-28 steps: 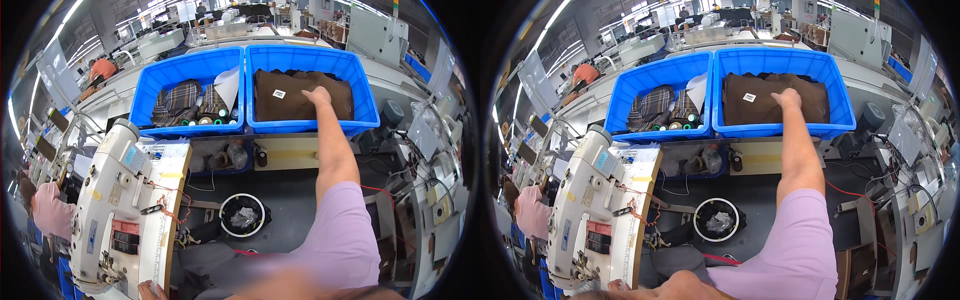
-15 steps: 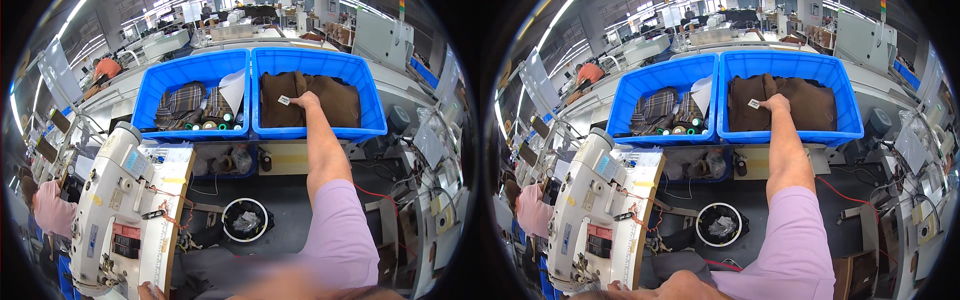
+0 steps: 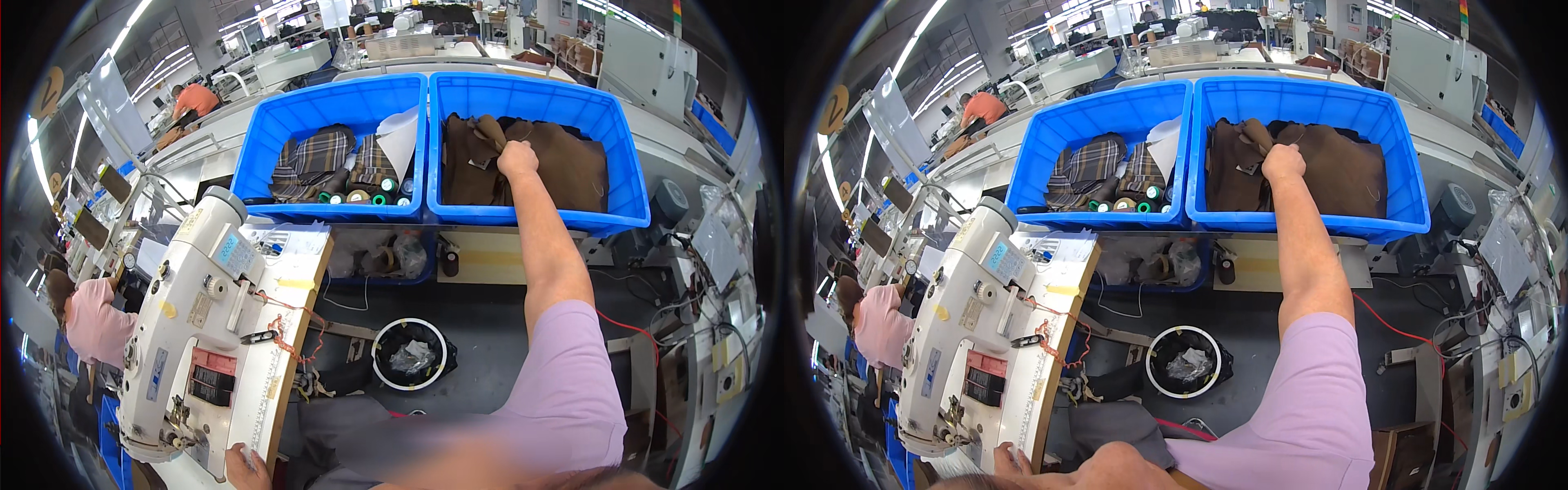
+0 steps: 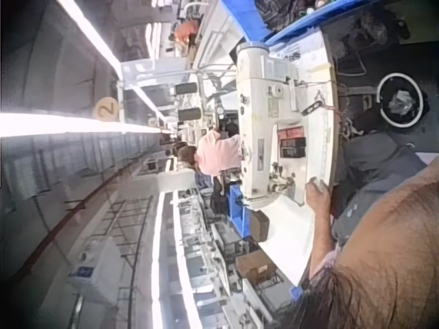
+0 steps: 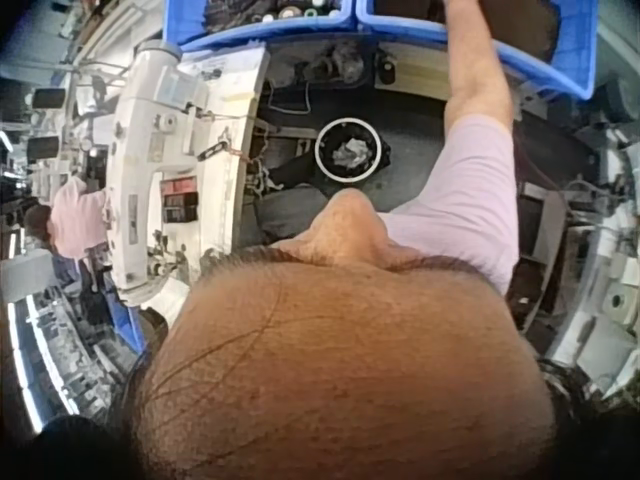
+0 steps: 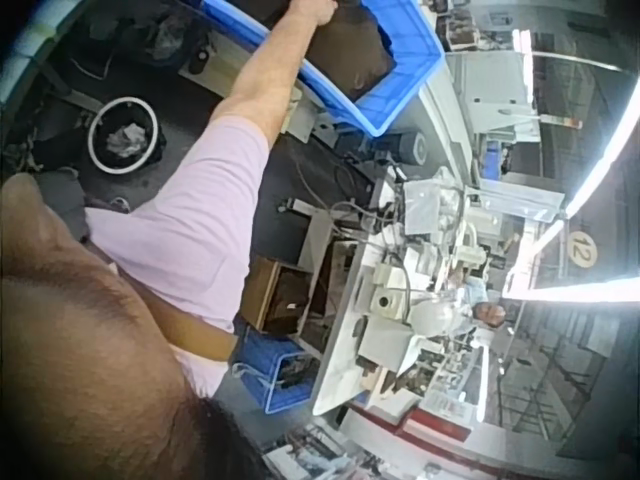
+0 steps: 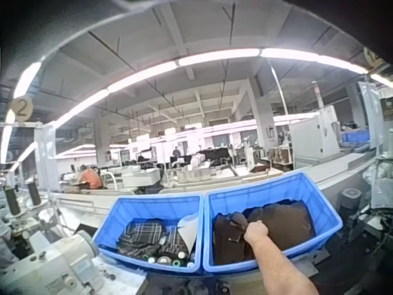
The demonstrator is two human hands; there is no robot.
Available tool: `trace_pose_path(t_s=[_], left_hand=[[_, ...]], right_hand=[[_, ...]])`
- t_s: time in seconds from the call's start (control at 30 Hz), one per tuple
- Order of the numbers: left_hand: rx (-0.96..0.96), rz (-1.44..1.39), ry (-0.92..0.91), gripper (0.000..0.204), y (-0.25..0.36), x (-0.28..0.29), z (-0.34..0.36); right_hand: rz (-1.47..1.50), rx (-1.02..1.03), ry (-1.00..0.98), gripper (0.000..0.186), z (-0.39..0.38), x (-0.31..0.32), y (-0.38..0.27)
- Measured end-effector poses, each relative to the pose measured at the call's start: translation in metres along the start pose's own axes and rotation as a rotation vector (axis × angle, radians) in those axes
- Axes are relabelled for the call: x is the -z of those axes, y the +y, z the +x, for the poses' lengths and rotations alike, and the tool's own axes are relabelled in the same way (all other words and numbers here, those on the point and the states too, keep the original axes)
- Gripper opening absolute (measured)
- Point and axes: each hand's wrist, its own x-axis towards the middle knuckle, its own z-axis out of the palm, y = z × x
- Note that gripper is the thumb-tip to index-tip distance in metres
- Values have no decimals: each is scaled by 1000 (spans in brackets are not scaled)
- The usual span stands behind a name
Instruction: The person sews pieces of brown leather together using an industrial sewing machine.
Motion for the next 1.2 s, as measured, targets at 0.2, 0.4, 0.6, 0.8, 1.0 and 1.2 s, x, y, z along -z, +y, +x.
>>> trace_pose_path(t_s=[0.2,0.4,0.6,0.8,1.0,1.2], left_hand=[[-156,104,46,26,3,-13,10],[67,66,6,35,-3,28,-3],[-805,608,228,28,186,-19,-131],[-778,635,204,29,189,-15,-131],[-810,563,167,29,187,-26,-128],[-823,233,88,28,213,-48,-139]], right_hand=[[-8,65,-380,52,32,-1,19],[107,101,-363,55,30,-8,6],[600,11,-210,51,50,-20,39],[1356,20,-290,37,47,14,36],[1422,114,-157,33,51,130,55],[1617,341,-183,39,-25,207,21]])
